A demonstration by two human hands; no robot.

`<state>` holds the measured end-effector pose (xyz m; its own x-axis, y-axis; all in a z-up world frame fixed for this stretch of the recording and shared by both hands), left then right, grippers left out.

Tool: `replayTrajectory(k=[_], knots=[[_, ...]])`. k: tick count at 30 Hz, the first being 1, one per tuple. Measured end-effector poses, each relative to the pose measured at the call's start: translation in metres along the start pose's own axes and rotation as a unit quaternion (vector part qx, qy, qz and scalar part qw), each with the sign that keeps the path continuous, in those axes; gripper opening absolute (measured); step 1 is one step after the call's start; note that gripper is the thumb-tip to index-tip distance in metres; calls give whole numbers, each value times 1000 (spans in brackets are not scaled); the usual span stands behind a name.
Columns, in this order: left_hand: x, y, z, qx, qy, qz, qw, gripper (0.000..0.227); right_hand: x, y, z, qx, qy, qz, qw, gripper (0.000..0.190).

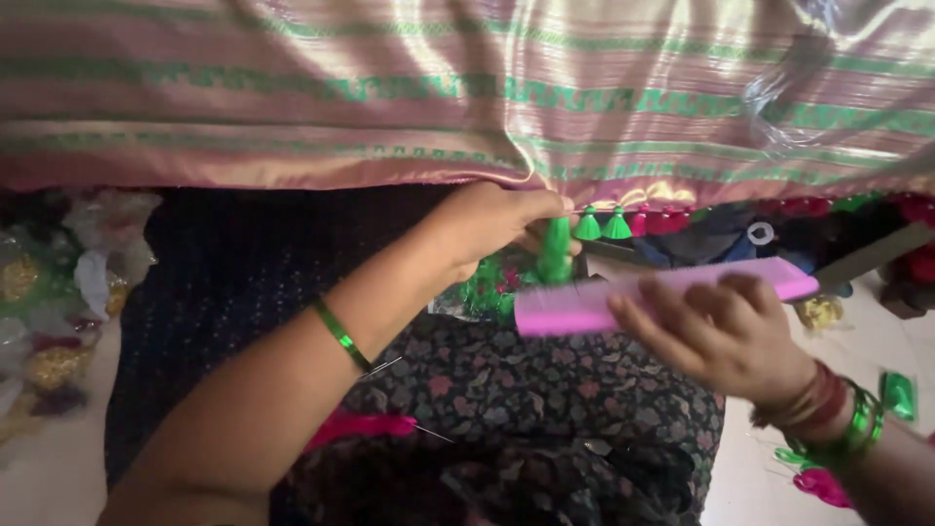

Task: The person is seen sewing colorful tassels onto the border of a sari using a needle and thread, and occasionally trimming excess thread with scissors.

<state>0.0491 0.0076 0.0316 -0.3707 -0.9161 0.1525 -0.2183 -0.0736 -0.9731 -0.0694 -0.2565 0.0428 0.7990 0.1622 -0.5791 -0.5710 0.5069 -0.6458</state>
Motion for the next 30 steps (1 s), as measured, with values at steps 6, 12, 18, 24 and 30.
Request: replayTrajectory(k=[6,12,18,24,30], knots=[[17,28,-11,139,-95,120,978,29,13,71,-55,31,-93,65,993,47],[32,60,-28,252,-186,99,945,24,55,145,-90,127,221,344,904,51],[41,70,-37,243,-165,24,955,26,71,62,10,582,-88,613,527,32],[28,64,-42,239,-182,134,944,23,82,17,97,517,-167,834,101,26],[16,29,-41,255,-243,45,935,23,127,63,59,627,-255,679,286,15]])
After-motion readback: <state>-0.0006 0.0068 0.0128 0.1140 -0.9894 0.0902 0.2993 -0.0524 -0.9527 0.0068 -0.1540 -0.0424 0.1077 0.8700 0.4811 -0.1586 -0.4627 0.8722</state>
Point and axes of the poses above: each hand's wrist, its own z-axis towards the middle knuckle, its own x-axis out of the palm, y = z × x, the point moved 1 cm from there along z, towards the middle knuckle, and after that the axes turned 11 degrees about -y, right-handed, at the moved point
